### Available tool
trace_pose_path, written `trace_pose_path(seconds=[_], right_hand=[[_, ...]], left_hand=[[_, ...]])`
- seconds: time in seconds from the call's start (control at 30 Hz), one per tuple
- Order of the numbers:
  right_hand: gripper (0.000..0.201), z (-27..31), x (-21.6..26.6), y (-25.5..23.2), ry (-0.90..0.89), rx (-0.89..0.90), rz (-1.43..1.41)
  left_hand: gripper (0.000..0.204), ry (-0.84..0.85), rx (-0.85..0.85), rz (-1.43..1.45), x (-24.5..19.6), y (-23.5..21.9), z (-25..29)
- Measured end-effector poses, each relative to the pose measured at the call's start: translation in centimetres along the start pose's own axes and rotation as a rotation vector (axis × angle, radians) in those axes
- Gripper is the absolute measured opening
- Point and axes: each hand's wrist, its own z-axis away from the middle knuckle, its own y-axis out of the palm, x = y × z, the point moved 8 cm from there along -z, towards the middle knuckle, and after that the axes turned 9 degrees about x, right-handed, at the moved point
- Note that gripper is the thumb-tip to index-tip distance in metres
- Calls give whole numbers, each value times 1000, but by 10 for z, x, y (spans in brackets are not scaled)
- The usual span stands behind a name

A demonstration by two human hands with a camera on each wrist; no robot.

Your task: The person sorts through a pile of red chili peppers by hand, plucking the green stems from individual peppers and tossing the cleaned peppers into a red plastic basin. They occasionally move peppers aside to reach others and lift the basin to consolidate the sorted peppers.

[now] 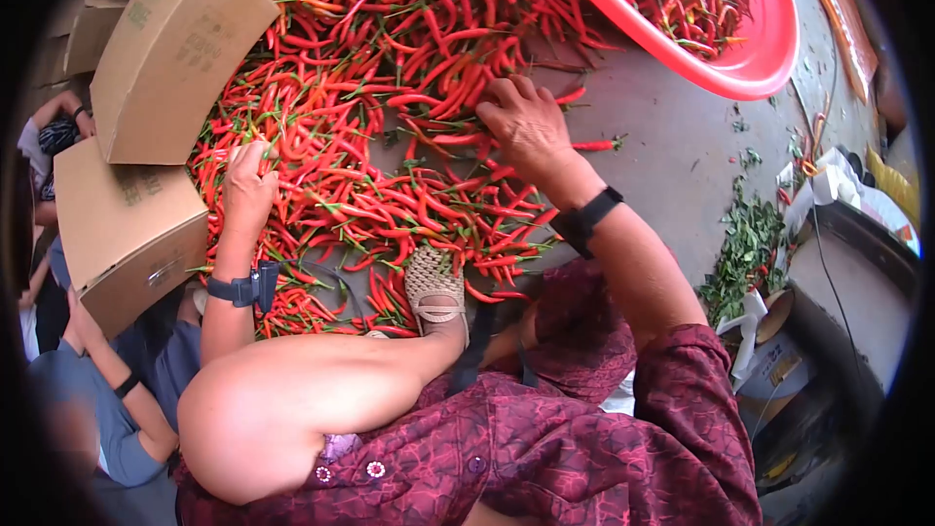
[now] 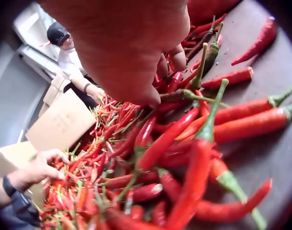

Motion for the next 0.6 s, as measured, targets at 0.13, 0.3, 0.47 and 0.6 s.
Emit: trace_pose_path(seconds=[0.13,0.3,0.47,0.6], right_hand=[[20,11,-3,0,39,-11,4],[21,32,-26,-23,256,-106,-23],[25,28,2,-56,269,-237,115],[5,1,47,-24,107,-123,-270]], left_hand=[[35,-39,39,-101,17,2,17],[30,58,-76,-130,-60,-19,22],[20,219,-29,257,-90,30,-11],[31,16,284,21,-79,77,-37]])
